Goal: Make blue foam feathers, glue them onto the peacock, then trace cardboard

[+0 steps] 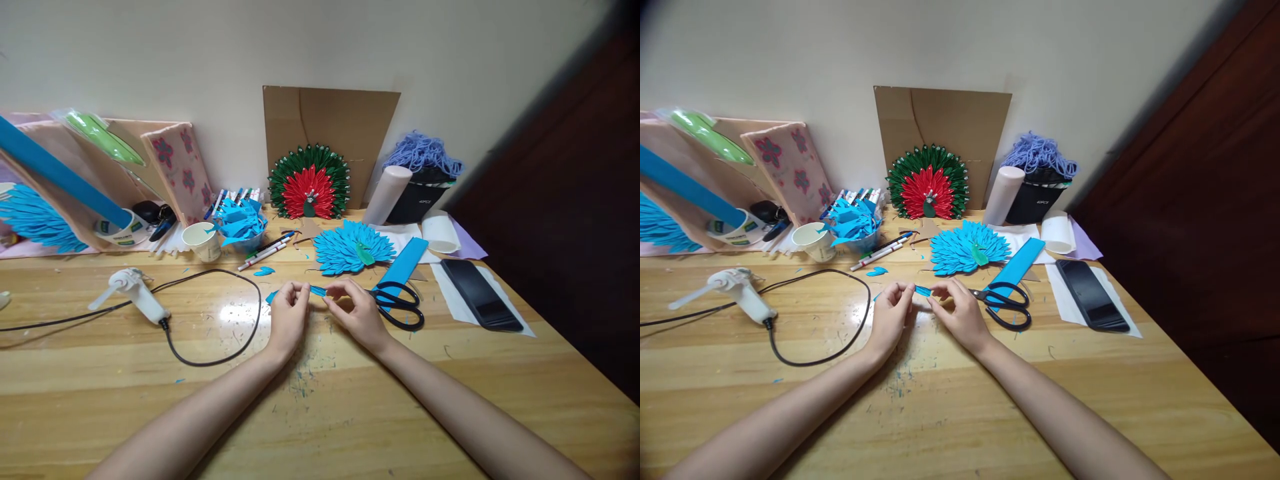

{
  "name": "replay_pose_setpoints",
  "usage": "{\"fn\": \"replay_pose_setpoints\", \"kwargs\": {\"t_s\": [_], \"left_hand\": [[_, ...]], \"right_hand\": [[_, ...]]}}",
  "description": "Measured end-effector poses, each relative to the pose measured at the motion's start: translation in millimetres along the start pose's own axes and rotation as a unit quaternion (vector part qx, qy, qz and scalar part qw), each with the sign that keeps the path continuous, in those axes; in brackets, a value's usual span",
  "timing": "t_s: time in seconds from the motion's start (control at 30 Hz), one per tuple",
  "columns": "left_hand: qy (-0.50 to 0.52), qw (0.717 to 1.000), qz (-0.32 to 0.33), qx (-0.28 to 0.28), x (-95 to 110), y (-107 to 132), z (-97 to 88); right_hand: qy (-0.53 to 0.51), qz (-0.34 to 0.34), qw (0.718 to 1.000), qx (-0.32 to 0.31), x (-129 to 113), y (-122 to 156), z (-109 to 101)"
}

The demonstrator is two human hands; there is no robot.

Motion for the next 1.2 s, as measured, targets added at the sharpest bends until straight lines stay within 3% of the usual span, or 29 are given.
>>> {"fn": "replay_pose_setpoints", "kwargs": {"t_s": [1.2], "left_hand": [[0.004, 1.0, -0.006, -0.014, 6.9, 1.5, 0.3]], "right_hand": [[0.005, -0.006, 1.0, 0.013, 1.2, 0.0, -0.3]]}}
Point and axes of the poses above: each hand's wrist, its own y-axis away from the middle knuckle, its own z-axis out of the palm, x = y × z, the point moved 1 cm from there along -y, towards the middle knuckle, and after that the axes turned 12 degrees about -y, right-handed, at the moved point
